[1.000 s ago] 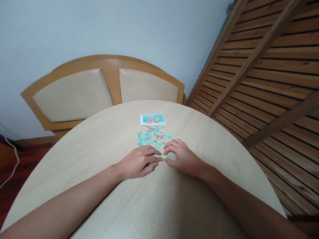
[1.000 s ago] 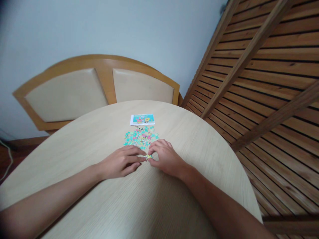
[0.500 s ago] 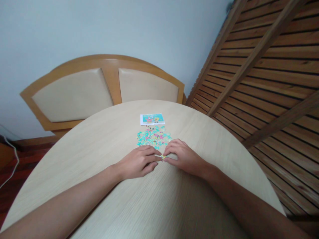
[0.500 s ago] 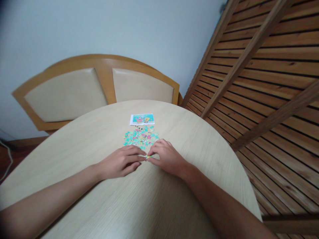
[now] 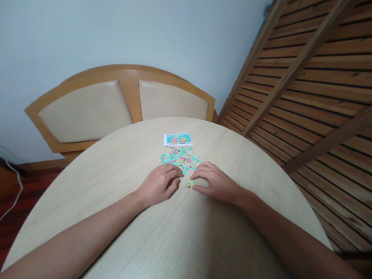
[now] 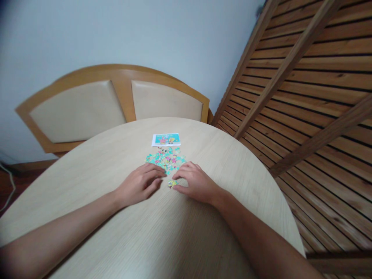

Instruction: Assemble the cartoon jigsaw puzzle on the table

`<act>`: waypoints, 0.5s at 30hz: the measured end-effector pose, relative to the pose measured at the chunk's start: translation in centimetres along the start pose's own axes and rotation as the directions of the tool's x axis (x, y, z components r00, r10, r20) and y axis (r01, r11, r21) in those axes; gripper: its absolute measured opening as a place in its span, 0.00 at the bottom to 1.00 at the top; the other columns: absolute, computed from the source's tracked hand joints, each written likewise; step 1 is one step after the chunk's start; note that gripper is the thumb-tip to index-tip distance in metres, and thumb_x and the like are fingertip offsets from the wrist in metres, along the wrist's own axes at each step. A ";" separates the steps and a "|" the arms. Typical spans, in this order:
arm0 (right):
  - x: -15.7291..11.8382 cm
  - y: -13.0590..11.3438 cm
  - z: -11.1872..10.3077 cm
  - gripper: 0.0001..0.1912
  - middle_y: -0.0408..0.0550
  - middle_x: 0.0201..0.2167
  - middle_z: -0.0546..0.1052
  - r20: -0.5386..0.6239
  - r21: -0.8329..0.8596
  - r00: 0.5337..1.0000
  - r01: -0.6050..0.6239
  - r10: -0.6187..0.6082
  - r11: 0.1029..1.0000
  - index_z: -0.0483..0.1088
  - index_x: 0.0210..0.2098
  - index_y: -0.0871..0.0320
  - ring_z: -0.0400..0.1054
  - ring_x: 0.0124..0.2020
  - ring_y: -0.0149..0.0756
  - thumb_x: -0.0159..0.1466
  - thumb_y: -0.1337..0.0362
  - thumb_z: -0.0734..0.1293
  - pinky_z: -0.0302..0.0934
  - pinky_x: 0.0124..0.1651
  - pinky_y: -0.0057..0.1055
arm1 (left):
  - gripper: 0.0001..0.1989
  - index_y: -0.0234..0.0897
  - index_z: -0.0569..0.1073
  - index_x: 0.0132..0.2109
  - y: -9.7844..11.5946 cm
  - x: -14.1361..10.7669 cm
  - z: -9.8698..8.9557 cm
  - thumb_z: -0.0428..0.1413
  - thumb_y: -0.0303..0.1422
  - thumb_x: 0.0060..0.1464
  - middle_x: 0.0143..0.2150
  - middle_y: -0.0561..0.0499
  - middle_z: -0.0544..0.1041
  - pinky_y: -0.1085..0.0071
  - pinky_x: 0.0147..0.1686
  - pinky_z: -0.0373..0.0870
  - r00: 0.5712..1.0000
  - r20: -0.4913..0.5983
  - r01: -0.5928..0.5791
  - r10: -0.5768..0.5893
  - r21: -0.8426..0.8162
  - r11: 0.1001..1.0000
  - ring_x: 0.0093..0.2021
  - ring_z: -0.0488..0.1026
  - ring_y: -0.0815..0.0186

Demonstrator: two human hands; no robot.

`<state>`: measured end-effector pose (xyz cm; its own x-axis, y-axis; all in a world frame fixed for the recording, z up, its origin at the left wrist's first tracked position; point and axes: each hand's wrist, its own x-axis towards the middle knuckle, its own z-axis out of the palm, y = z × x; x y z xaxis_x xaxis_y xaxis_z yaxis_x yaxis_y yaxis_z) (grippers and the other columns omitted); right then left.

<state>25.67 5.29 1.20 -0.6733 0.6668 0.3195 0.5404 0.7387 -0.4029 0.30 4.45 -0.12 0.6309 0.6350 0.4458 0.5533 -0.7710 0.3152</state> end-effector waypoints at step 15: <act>0.0 0.1 0.2 0.08 0.49 0.44 0.80 0.033 -0.050 0.999 0.011 -0.010 0.999 0.76 0.45 0.55 0.69 0.50 0.44 0.69 0.64 0.66 0.61 0.57 0.44 | 0.11 0.36 0.75 0.50 -0.6 -0.1 0.5 0.52 0.30 0.63 0.51 0.44 0.78 0.52 0.54 0.72 0.990 -0.021 0.138 -0.137 0.061 0.989 0.52 0.74 0.54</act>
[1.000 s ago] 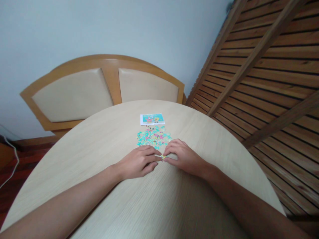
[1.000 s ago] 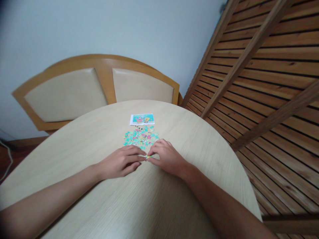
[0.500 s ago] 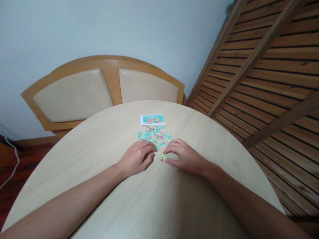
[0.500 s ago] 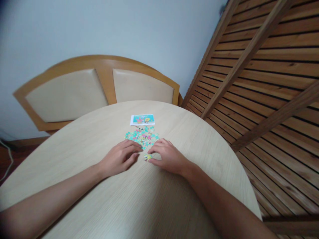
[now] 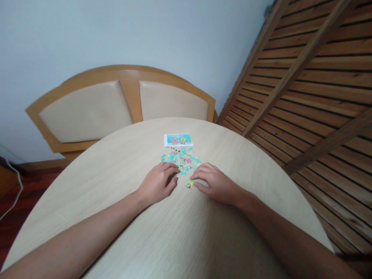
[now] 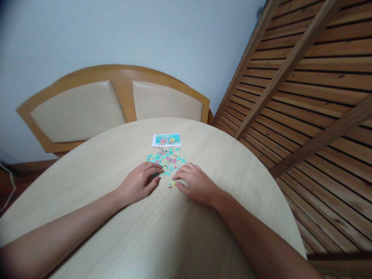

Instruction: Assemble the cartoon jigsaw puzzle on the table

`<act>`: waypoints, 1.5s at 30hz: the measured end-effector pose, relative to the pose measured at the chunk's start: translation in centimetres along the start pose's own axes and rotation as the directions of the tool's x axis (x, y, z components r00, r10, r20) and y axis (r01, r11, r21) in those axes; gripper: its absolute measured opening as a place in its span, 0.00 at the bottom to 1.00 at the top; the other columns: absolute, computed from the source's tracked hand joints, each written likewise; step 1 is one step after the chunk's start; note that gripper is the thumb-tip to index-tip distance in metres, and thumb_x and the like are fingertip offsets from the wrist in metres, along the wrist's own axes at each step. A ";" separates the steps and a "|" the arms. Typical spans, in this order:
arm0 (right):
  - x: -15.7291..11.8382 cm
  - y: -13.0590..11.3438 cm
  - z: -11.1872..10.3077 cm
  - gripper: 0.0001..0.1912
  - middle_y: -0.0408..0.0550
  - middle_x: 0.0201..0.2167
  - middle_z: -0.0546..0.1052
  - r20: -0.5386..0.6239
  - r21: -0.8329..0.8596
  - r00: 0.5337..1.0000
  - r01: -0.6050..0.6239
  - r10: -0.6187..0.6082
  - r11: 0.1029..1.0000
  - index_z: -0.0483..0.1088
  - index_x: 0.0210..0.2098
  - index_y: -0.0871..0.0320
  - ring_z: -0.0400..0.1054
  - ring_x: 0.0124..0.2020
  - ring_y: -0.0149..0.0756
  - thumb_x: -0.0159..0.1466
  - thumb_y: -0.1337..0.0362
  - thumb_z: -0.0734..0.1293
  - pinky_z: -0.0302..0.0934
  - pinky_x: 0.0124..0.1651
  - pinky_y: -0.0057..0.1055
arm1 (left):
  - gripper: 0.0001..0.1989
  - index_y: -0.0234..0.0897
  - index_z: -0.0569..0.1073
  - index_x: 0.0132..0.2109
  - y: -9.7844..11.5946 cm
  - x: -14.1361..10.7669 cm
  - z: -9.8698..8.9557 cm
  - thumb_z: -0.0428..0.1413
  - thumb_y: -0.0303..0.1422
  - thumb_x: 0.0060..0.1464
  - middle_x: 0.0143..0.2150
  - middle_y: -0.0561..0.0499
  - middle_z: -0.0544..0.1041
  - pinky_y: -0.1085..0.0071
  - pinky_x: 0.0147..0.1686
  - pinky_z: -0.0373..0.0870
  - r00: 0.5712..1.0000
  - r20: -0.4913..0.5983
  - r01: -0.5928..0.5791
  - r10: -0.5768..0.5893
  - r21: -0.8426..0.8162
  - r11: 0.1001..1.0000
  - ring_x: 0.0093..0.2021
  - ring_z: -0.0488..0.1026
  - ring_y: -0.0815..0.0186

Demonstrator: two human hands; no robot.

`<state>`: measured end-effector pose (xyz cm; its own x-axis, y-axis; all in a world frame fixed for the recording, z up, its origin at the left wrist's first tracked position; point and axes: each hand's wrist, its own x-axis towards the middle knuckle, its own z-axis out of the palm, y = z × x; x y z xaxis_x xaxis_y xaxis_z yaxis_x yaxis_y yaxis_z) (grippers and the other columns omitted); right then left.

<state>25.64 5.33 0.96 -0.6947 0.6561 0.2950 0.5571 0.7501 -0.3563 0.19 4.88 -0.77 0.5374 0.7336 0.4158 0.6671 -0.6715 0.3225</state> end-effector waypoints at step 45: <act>-0.3 0.0 0.9 0.25 0.54 0.67 0.65 0.074 -0.166 0.983 -0.152 0.166 0.974 0.67 0.64 0.54 0.54 0.69 0.52 0.72 0.52 0.60 0.52 0.68 0.52 | 0.16 0.38 0.75 0.57 0.6 0.2 -0.6 0.49 0.30 0.67 0.59 0.45 0.75 0.54 0.62 0.66 0.956 0.174 -0.243 0.238 0.010 0.970 0.60 0.69 0.56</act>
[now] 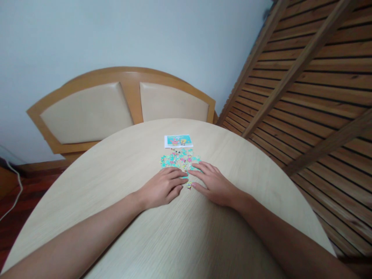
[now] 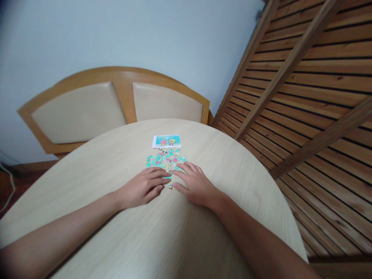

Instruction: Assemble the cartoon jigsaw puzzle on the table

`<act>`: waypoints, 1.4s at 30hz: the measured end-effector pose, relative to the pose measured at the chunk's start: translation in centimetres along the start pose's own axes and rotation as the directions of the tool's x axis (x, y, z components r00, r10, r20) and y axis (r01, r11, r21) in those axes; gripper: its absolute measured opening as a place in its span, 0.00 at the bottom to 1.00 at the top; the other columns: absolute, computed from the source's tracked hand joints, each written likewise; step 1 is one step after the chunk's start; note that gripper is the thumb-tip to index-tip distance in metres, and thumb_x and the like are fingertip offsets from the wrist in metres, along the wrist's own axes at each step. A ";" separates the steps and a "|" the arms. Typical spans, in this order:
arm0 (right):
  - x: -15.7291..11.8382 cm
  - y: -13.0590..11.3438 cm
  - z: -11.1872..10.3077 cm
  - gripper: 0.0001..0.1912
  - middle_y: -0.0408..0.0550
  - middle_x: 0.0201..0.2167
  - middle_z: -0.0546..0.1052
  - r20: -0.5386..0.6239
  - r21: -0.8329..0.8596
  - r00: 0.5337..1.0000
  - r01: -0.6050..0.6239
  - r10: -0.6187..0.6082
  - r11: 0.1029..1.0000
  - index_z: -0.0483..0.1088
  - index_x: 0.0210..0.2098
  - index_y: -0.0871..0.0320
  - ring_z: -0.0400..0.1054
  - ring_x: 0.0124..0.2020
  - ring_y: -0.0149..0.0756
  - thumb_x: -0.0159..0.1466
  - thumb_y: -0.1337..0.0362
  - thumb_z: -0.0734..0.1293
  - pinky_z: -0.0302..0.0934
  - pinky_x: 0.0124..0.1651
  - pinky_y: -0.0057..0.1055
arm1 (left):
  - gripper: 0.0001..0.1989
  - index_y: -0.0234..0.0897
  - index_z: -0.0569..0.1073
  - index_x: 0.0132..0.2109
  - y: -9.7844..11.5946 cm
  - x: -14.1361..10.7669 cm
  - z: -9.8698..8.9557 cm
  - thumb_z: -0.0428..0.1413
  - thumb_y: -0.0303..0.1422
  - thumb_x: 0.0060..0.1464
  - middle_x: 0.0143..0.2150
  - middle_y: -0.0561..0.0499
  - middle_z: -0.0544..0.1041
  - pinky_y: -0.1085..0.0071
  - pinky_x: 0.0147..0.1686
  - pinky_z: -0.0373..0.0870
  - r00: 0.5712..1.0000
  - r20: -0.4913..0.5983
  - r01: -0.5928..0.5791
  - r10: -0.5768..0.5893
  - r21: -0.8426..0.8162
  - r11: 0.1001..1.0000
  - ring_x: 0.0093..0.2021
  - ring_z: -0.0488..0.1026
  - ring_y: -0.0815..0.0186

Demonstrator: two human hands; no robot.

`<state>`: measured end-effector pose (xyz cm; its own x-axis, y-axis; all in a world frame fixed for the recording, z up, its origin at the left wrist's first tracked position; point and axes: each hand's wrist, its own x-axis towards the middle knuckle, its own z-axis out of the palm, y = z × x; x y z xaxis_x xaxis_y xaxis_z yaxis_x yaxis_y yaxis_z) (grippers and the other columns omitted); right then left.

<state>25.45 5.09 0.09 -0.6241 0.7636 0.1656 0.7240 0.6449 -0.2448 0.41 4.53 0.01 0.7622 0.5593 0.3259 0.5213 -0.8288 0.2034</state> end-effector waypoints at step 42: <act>0.2 0.1 -0.9 0.11 0.56 0.61 0.72 -0.058 0.053 0.998 0.023 -0.020 0.998 0.73 0.47 0.57 0.60 0.64 0.49 0.70 0.57 0.65 0.57 0.65 0.50 | 0.27 0.36 0.61 0.68 -5.3 0.3 0.0 0.42 0.46 0.70 0.70 0.42 0.63 0.48 0.62 0.63 0.898 -0.066 0.440 -0.435 0.134 0.888 0.66 0.62 0.48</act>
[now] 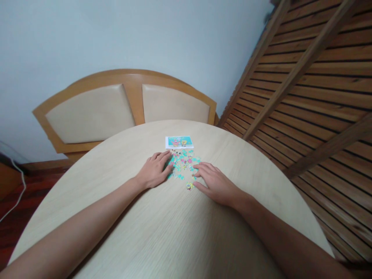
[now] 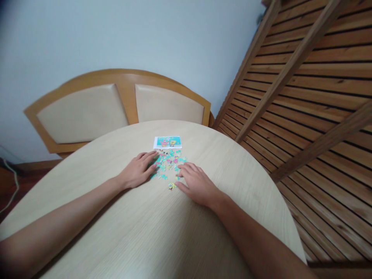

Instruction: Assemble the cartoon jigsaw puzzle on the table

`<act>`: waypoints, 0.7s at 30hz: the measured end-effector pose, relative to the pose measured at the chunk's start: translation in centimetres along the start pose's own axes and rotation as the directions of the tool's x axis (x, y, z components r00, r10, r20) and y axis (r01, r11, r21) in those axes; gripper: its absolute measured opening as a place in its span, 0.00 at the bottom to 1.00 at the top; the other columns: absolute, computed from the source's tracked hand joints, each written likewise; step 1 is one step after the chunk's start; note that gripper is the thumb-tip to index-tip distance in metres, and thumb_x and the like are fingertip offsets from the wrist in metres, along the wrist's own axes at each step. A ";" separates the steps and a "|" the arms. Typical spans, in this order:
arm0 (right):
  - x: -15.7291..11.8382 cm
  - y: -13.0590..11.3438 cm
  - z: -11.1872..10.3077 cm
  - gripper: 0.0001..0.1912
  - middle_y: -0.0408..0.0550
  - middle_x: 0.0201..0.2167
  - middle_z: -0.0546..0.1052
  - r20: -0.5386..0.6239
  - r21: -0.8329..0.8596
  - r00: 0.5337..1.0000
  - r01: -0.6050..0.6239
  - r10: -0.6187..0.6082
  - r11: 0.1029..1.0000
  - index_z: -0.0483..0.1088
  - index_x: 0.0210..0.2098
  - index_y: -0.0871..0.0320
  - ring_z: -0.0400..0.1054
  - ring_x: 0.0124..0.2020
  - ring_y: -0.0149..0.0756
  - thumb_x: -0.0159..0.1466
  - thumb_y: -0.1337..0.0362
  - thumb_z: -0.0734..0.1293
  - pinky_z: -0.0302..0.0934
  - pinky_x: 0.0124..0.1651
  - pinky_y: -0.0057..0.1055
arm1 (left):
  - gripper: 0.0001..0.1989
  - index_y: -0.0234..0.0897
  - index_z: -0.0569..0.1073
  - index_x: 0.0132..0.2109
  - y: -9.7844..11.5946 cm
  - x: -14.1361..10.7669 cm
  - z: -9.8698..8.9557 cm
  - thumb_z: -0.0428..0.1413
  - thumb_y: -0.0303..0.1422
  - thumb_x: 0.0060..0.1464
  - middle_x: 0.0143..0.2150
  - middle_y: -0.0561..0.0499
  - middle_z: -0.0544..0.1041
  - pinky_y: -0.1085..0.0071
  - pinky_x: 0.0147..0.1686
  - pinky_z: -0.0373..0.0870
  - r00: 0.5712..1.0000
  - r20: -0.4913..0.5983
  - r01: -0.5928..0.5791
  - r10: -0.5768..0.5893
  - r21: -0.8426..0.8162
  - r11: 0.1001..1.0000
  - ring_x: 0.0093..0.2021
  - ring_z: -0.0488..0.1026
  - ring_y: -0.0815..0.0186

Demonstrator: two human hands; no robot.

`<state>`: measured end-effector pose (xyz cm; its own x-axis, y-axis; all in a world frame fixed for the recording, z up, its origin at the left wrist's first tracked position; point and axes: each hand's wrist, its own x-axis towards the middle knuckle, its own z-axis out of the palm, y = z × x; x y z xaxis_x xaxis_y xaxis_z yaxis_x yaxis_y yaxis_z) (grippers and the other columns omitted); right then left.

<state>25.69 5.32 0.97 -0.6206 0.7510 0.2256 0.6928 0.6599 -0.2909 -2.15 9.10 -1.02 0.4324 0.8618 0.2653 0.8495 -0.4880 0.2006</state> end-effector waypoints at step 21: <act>-0.1 -0.1 0.0 0.14 0.57 0.61 0.71 0.021 -0.017 1.000 -0.008 0.008 1.000 0.72 0.49 0.59 0.60 0.64 0.49 0.70 0.57 0.64 0.57 0.65 0.48 | 0.28 0.34 0.62 0.66 -0.5 0.2 -1.0 0.37 0.47 0.70 0.65 0.37 0.70 0.53 0.58 0.66 0.990 0.027 0.138 -0.141 0.106 0.985 0.63 0.68 0.49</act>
<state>25.68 5.19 1.00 -0.6228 0.7554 0.2034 0.7034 0.6546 -0.2770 -2.79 9.35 -0.14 0.3160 0.9255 0.2085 0.9282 -0.3472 0.1341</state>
